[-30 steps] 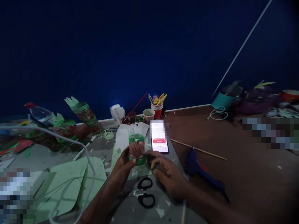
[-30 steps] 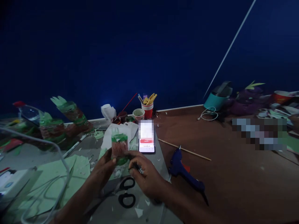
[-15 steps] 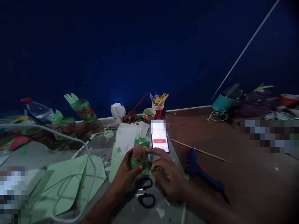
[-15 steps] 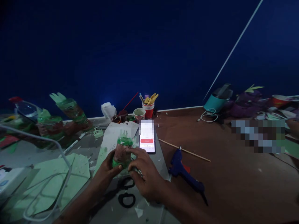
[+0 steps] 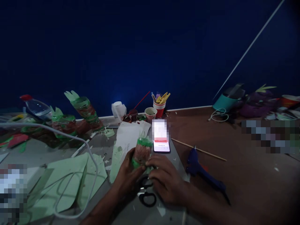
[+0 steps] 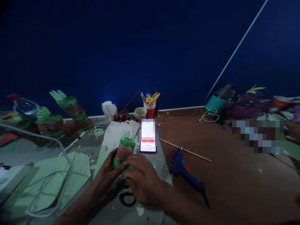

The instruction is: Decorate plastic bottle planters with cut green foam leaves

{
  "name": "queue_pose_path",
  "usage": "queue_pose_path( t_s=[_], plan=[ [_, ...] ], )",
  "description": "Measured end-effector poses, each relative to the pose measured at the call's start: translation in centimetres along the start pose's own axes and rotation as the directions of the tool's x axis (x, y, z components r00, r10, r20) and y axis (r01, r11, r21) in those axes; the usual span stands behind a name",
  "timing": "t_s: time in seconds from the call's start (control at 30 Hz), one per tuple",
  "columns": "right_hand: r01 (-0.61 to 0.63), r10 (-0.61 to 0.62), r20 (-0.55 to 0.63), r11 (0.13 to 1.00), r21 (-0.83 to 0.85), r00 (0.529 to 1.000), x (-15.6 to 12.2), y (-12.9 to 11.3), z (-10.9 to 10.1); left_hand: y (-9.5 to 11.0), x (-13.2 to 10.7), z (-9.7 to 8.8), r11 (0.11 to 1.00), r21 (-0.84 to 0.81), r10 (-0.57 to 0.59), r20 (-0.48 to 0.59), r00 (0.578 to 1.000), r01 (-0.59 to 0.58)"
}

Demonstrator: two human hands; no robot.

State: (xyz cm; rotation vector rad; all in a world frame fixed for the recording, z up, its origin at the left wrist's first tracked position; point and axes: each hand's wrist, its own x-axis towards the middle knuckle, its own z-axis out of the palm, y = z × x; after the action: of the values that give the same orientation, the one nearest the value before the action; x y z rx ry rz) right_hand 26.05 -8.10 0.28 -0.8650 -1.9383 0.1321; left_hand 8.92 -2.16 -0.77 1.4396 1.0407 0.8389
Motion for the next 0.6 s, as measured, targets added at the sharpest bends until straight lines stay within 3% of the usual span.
queue_pose_path(
  t_s=[0.1, 0.27, 0.37, 0.6],
  plan=[
    [-0.176, 0.186, -0.104, 0.979, 0.100, 0.977, -0.3, 0.4, 0.1, -0.1, 0.4, -0.4, 0.999, -0.026, 0.024, -0.018, 1.000, -0.025],
    [-0.432, 0.449, -0.048, 0.880, 0.196, 0.892, -0.5, 0.8, 0.5, -0.6, 0.2, -0.4, 0.966, -0.259, 0.010, 0.044, 0.999, 0.002],
    [-0.500, 0.508, 0.012, 0.844, 0.192, 0.862, -0.5, 1.1, 0.8, -0.4, 0.1, -0.4, 0.914, -0.405, 0.008, 0.077, 0.997, 0.024],
    [-0.567, 0.561, 0.154, 0.823, -0.003, 0.813, -0.8, 2.3, 1.0, 0.2, 0.7, -1.4, 0.802, -0.597, -0.053, -0.020, 0.998, 0.030]
  ],
)
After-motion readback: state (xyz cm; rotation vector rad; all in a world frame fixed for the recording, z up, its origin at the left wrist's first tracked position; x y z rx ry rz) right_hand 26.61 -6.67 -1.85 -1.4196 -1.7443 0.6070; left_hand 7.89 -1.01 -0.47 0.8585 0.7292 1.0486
